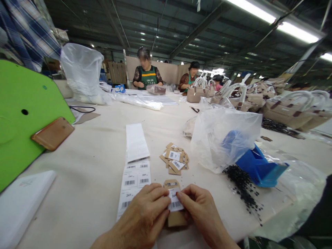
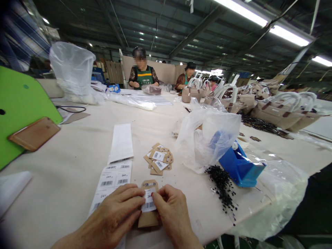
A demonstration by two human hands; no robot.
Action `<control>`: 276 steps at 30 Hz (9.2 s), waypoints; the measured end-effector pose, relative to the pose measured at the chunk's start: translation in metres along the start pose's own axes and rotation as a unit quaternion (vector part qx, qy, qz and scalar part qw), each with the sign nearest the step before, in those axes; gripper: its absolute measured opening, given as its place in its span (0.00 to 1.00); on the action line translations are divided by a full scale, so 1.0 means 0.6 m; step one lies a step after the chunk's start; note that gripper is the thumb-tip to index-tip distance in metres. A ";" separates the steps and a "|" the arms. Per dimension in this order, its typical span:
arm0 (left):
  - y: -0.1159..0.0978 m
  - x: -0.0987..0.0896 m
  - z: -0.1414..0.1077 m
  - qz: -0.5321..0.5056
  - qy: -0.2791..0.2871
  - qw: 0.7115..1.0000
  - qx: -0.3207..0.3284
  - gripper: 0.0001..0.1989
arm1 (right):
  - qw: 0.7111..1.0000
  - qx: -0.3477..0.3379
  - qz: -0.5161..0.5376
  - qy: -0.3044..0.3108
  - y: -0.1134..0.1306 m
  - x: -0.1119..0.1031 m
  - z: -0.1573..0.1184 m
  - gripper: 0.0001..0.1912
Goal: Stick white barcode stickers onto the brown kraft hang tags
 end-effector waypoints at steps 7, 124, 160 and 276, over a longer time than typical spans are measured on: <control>0.014 -0.003 -0.005 -0.015 0.031 0.996 -0.080 0.16 | 1.000 -0.005 0.016 0.006 0.004 0.001 -0.006 0.17; 0.024 0.001 -0.016 -0.079 0.025 0.985 -0.151 0.23 | 0.992 0.005 0.123 0.028 -0.004 -0.016 -0.022 0.22; 0.022 0.000 -0.017 -0.023 0.002 0.992 -0.126 0.24 | 0.995 0.031 0.093 0.016 -0.021 -0.012 -0.017 0.24; -0.010 0.000 -0.009 0.035 0.071 0.997 0.018 0.11 | 0.783 -0.484 -0.377 -0.103 0.029 0.007 -0.087 0.16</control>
Point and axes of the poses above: each hand's wrist, its own z-axis towards the middle knuckle, its own x-axis out of the palm, y = z × x, the point moved 6 cm from there along z, towards the middle knuckle, and after that the axes turned 7 degrees about x, right-handed, at the moved point
